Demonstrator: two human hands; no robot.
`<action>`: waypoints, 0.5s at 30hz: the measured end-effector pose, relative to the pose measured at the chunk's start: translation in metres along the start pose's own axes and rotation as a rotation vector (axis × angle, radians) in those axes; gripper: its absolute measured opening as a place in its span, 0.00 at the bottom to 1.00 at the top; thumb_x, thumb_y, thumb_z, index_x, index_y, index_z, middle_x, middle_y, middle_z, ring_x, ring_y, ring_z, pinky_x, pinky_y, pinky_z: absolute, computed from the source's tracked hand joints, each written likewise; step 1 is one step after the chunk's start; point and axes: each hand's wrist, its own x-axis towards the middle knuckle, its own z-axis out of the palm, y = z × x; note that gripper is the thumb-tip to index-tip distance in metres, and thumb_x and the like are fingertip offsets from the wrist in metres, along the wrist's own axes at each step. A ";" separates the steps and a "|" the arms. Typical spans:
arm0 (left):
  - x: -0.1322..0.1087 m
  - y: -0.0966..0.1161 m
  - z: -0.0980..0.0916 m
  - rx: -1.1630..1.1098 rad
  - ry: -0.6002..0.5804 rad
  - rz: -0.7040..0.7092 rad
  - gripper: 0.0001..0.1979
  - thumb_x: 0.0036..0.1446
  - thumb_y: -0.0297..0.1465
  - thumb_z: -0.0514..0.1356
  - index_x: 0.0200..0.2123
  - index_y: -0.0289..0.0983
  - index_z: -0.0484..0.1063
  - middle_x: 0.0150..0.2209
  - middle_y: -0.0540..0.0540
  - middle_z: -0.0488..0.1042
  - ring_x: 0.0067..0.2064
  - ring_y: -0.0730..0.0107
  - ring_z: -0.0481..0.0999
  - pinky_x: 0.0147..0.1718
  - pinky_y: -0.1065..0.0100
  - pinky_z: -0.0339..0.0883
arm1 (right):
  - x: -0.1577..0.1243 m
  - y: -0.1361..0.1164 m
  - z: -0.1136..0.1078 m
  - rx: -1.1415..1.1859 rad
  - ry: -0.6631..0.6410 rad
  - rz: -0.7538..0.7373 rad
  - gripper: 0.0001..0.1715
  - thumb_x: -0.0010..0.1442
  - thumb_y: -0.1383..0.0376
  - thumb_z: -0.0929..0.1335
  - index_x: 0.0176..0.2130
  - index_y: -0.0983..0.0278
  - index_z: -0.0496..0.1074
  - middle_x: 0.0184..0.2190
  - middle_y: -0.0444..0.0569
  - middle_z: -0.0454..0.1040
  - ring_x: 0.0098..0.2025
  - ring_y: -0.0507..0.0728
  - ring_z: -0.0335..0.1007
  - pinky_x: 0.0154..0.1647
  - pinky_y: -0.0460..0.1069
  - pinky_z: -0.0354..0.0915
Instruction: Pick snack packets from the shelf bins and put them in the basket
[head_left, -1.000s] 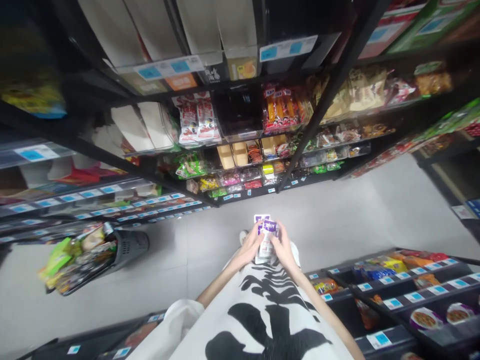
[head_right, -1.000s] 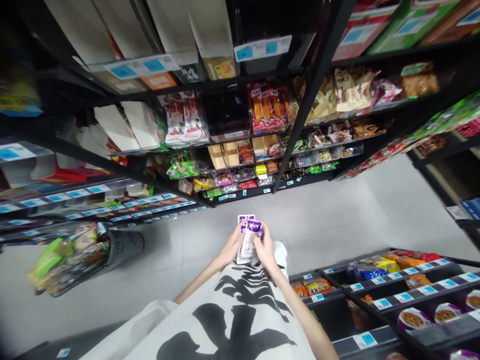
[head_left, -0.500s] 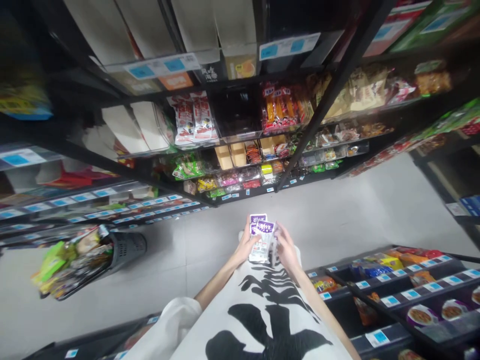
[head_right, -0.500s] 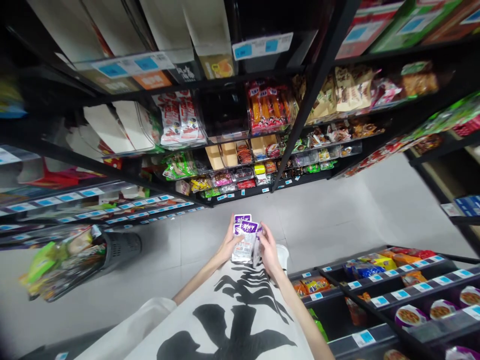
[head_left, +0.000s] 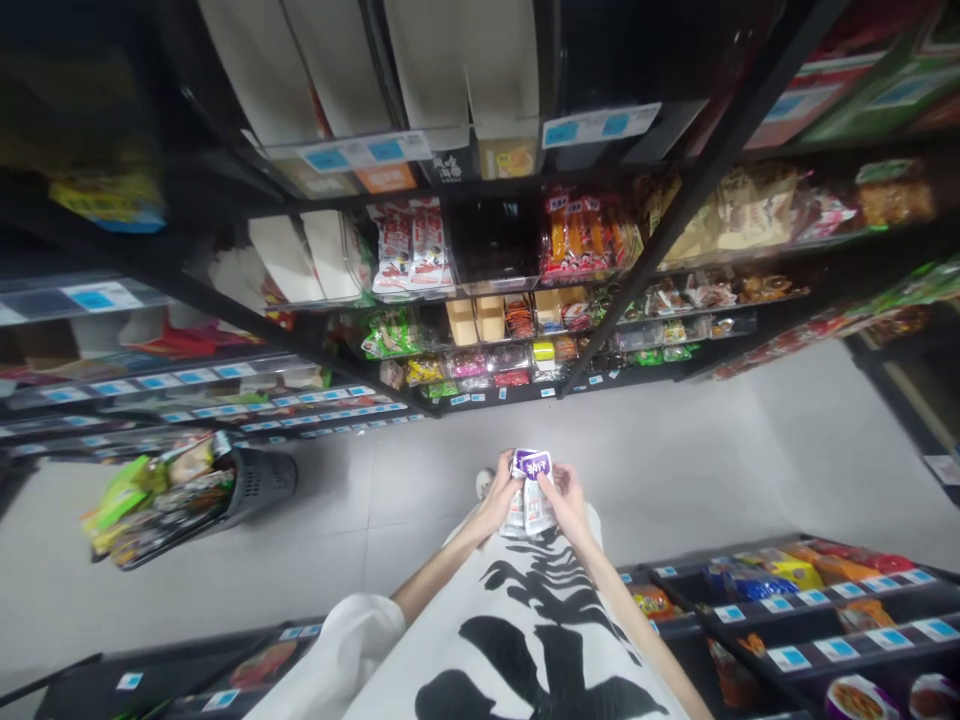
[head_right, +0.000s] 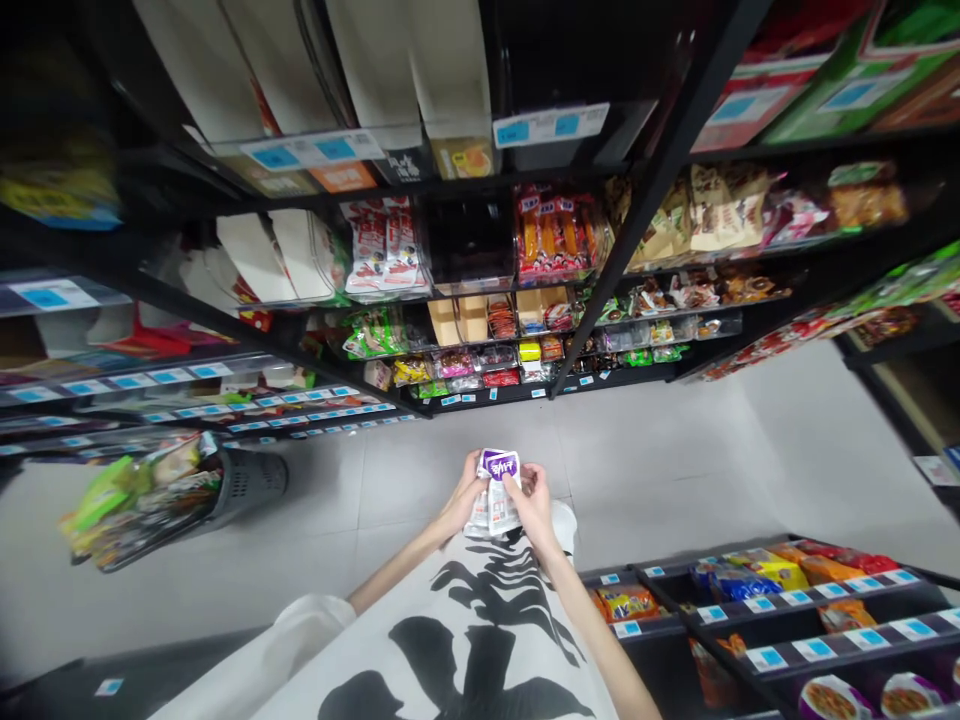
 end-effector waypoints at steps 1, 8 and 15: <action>0.001 0.002 0.006 -0.008 0.008 0.010 0.23 0.61 0.35 0.52 0.58 0.39 0.56 0.54 0.42 0.69 0.57 0.58 0.69 0.58 0.57 0.62 | 0.003 0.000 0.000 -0.008 -0.016 0.010 0.33 0.47 0.48 0.78 0.45 0.63 0.69 0.45 0.53 0.77 0.47 0.60 0.75 0.50 0.53 0.70; 0.009 0.012 0.041 0.014 0.080 0.049 0.19 0.70 0.40 0.43 0.59 0.40 0.59 0.47 0.44 0.72 0.48 0.60 0.74 0.51 0.59 0.66 | 0.010 -0.015 -0.010 0.043 -0.227 0.146 0.36 0.58 0.45 0.71 0.56 0.63 0.67 0.47 0.54 0.79 0.47 0.62 0.77 0.45 0.52 0.73; 0.006 0.017 0.046 0.136 0.142 0.172 0.19 0.65 0.33 0.54 0.58 0.40 0.64 0.57 0.44 0.72 0.56 0.62 0.72 0.58 0.60 0.62 | -0.005 -0.004 -0.030 0.092 -0.283 0.324 0.42 0.52 0.46 0.76 0.57 0.66 0.67 0.41 0.54 0.81 0.41 0.64 0.80 0.42 0.55 0.74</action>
